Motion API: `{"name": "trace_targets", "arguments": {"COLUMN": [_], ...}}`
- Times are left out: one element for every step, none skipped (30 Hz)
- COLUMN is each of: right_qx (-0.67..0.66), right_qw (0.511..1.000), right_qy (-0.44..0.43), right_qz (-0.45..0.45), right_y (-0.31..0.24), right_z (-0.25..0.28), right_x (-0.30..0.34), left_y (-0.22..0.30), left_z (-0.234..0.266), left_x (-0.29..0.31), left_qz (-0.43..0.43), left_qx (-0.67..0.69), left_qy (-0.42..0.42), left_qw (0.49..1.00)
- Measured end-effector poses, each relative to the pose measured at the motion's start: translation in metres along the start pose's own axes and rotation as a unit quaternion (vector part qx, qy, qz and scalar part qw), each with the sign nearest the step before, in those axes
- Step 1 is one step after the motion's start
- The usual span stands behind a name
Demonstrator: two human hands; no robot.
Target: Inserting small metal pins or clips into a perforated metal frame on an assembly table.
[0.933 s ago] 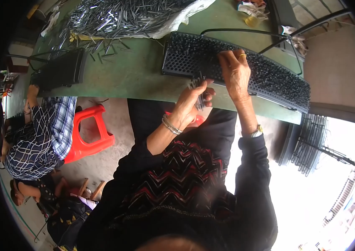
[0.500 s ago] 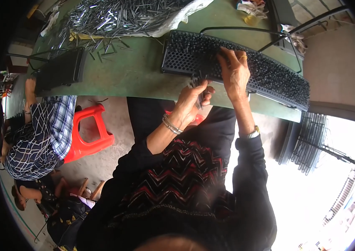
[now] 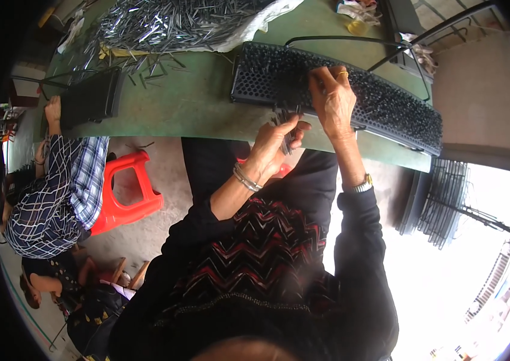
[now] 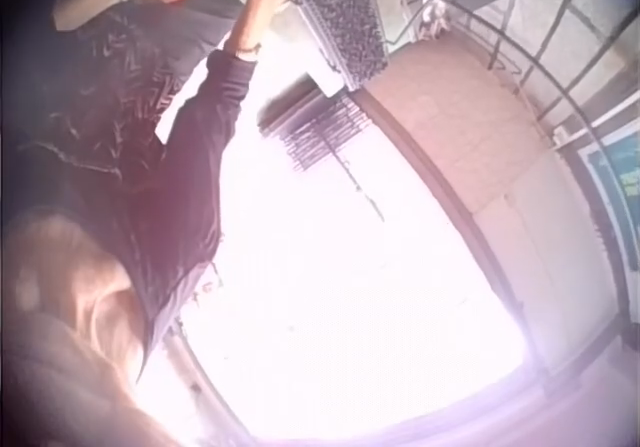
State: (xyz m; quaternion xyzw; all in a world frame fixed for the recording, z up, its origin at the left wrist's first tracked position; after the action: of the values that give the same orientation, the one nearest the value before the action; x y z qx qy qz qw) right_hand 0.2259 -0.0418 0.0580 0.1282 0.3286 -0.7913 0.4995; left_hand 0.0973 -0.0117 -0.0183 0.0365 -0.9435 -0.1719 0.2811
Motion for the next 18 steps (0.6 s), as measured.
{"name": "trace_targets", "arguments": {"right_qx": [0.031,0.06,0.06,0.066,0.072,0.073,0.049,0.023,0.021,-0.047,-0.113,-0.213,-0.212,-0.278,-0.342,-0.389,-0.394,-0.381], "right_qw": [0.999,0.998,0.998,0.997,0.996,0.996,0.997,0.997,0.997,0.995,0.987,0.968,0.968,0.94,0.902,0.878,0.871,0.88], "right_qy": [-0.005,-0.011,-0.011,-0.019,-0.027,-0.027,-0.021,-0.016,-0.016,-0.053,-0.088,-0.111,-0.11,-0.147,-0.182,-0.171,-0.178,-0.181], "right_qz": [-0.012,-0.024,-0.024,-0.038,-0.052,-0.053,-0.062,-0.069,-0.067,-0.071,-0.076,-0.078,-0.079,-0.136,-0.191,-0.218,-0.231,-0.217], "right_y": [0.002,0.003,0.004,0.006,0.006,0.003,0.0,-0.005,-0.004,0.0,0.001,-0.003,-0.005,-0.008,-0.012,-0.013,-0.008,-0.005], "right_z": [0.0,0.0,-0.001,-0.004,-0.004,-0.002,0.002,0.004,0.006,0.005,0.005,0.003,0.007,0.006,0.005,0.006,0.006,0.007], "right_x": [-0.001,-0.002,-0.001,0.001,0.002,0.003,0.007,0.01,0.013,0.017,0.022,0.027,0.03,0.033,0.035,0.034,0.035,0.035], "left_y": [0.0,0.0,0.0,0.001,0.001,0.0,0.0,0.002,0.003,0.004,0.004,0.003,0.003,0.003,0.002,0.001,0.001,0.002], "left_z": [-0.001,-0.001,-0.001,0.0,0.0,0.0,0.0,0.0,0.0,0.001,0.001,0.001,0.001,0.001,0.001,0.0,-0.003,-0.005], "left_x": [0.0,-0.001,-0.002,-0.002,-0.002,-0.002,-0.002,-0.001,0.0,0.001,0.002,0.002,0.002,0.002,0.002,0.001,0.002,0.002], "left_qz": [-0.002,-0.005,-0.005,-0.005,-0.005,-0.004,-0.007,-0.011,-0.013,-0.018,-0.019,-0.017,-0.014,-0.012,-0.011,-0.01,-0.01,-0.009], "left_qx": [-0.001,-0.003,-0.003,0.004,0.011,0.01,0.007,0.004,0.005,-0.001,-0.007,-0.008,-0.019,-0.031,-0.031,-0.043,-0.056,-0.057], "left_qy": [-0.001,-0.001,0.0,0.002,0.004,0.003,0.002,0.003,0.004,0.008,0.009,0.008,0.016,0.024,0.023,0.024,0.025,0.024], "left_qw": [1.0,1.0,1.0,1.0,1.0,1.0,1.0,1.0,1.0,1.0,1.0,1.0,1.0,0.999,0.999,0.999,0.998,0.998]}}
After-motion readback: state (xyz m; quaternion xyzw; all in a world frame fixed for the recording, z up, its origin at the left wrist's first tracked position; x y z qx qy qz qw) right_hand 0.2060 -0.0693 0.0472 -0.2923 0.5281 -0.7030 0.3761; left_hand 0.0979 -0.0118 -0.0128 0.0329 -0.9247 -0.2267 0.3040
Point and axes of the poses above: each hand's wrist, its own x-axis away from the middle knuckle, its own z-axis out of the back of the hand, y = z × x, the point moved 5 cm from there along -x, towards the middle knuckle, and after that the axes turned 11 degrees about z, right-handed, at the moved point
